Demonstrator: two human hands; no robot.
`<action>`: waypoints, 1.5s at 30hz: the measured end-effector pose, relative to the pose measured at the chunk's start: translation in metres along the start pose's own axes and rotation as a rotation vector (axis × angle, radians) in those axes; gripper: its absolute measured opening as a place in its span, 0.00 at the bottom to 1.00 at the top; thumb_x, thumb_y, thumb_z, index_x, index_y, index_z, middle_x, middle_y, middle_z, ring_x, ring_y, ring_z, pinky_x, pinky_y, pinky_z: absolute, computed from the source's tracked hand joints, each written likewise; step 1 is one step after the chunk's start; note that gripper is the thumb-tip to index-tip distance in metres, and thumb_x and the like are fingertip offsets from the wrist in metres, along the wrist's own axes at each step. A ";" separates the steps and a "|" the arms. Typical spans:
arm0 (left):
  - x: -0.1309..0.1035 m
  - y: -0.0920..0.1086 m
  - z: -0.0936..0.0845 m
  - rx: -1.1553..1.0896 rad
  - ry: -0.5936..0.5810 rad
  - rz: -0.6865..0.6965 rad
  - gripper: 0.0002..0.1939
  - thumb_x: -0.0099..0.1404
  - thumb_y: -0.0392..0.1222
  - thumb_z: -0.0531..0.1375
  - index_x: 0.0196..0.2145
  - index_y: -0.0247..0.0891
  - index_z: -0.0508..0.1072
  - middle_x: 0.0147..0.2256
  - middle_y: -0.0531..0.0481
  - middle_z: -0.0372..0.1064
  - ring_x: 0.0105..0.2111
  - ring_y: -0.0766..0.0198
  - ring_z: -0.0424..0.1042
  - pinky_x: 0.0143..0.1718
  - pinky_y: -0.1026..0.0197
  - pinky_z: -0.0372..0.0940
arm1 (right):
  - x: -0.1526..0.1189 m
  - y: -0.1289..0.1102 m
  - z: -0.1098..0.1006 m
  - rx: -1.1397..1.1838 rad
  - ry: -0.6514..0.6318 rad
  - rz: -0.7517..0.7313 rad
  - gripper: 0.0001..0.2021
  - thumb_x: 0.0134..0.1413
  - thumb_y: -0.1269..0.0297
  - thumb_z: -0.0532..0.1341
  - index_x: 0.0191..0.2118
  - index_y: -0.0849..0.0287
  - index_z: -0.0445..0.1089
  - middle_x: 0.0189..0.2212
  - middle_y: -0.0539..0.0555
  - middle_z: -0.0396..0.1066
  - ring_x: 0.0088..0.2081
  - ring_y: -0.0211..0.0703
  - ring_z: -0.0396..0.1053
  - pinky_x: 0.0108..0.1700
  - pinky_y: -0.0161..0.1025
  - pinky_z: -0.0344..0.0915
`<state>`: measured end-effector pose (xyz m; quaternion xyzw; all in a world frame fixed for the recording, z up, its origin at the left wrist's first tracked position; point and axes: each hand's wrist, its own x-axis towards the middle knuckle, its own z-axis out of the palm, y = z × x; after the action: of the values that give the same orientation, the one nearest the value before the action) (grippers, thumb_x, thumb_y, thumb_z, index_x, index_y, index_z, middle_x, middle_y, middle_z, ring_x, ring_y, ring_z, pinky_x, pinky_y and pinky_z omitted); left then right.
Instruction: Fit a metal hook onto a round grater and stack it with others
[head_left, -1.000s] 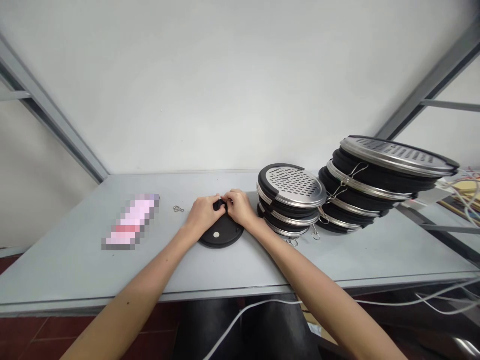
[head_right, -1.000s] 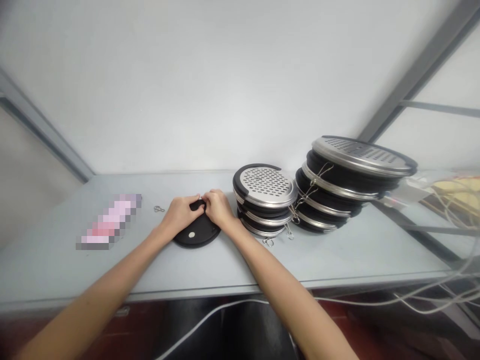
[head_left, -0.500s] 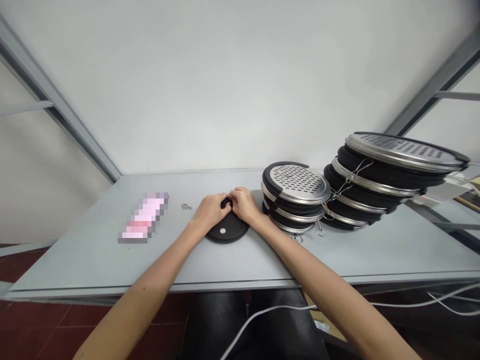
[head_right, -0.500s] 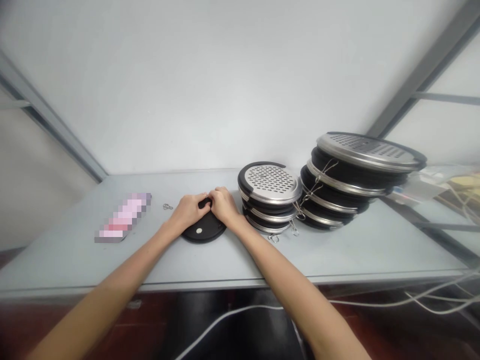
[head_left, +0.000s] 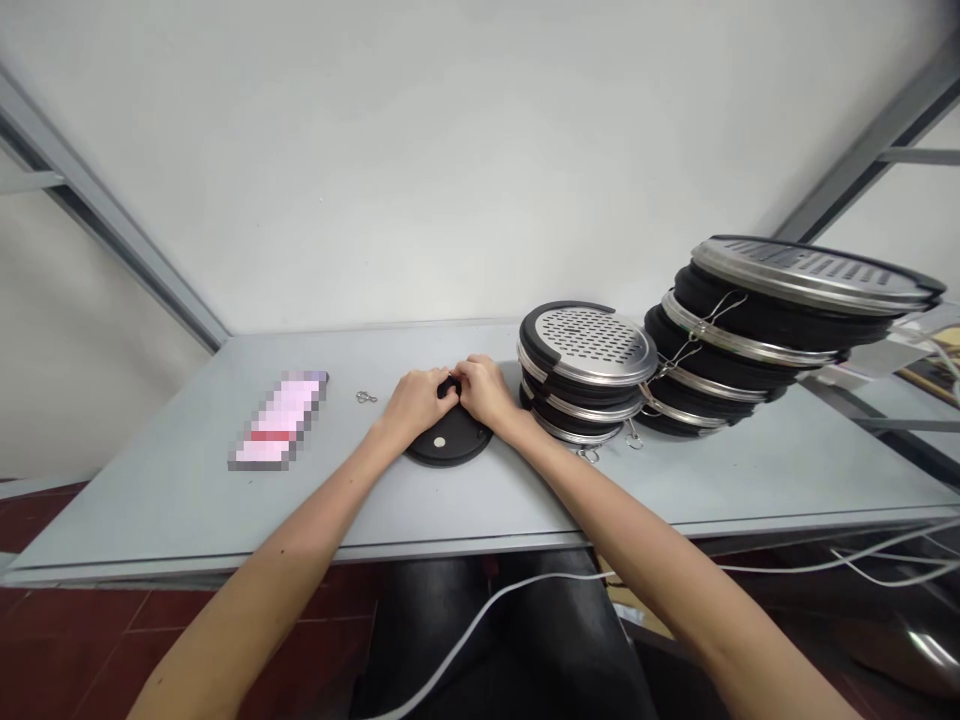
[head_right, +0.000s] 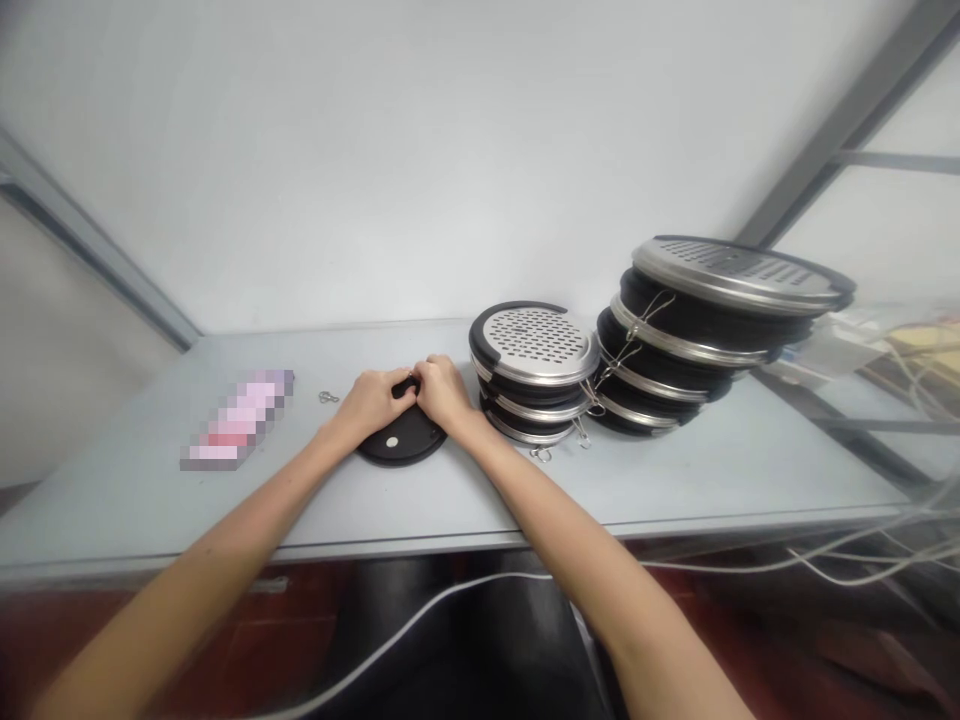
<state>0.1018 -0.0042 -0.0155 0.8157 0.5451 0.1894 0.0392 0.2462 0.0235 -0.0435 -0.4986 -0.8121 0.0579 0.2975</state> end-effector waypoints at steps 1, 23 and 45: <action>0.000 0.001 0.000 -0.001 -0.003 0.002 0.13 0.63 0.37 0.56 0.43 0.39 0.77 0.38 0.44 0.78 0.38 0.54 0.76 0.41 0.58 0.66 | 0.000 0.000 -0.001 0.000 0.000 0.008 0.11 0.53 0.77 0.54 0.30 0.62 0.74 0.30 0.57 0.71 0.36 0.45 0.65 0.39 0.38 0.58; 0.003 -0.015 0.005 -0.107 0.092 0.053 0.16 0.62 0.38 0.57 0.47 0.40 0.76 0.48 0.45 0.74 0.49 0.53 0.73 0.52 0.55 0.65 | -0.004 0.002 0.003 0.332 0.131 0.155 0.11 0.54 0.77 0.55 0.37 0.62 0.75 0.37 0.58 0.76 0.39 0.44 0.71 0.44 0.40 0.66; -0.022 -0.047 -0.023 -0.042 -0.332 0.063 0.61 0.48 0.69 0.64 0.69 0.44 0.39 0.68 0.35 0.39 0.67 0.38 0.41 0.61 0.39 0.51 | -0.006 -0.010 -0.002 0.489 -0.056 0.343 0.15 0.62 0.67 0.53 0.52 0.63 0.67 0.47 0.63 0.74 0.48 0.48 0.72 0.51 0.44 0.66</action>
<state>0.0450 -0.0087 -0.0132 0.8515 0.5013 0.0646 0.1396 0.2414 0.0137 -0.0409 -0.5405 -0.6858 0.3149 0.3721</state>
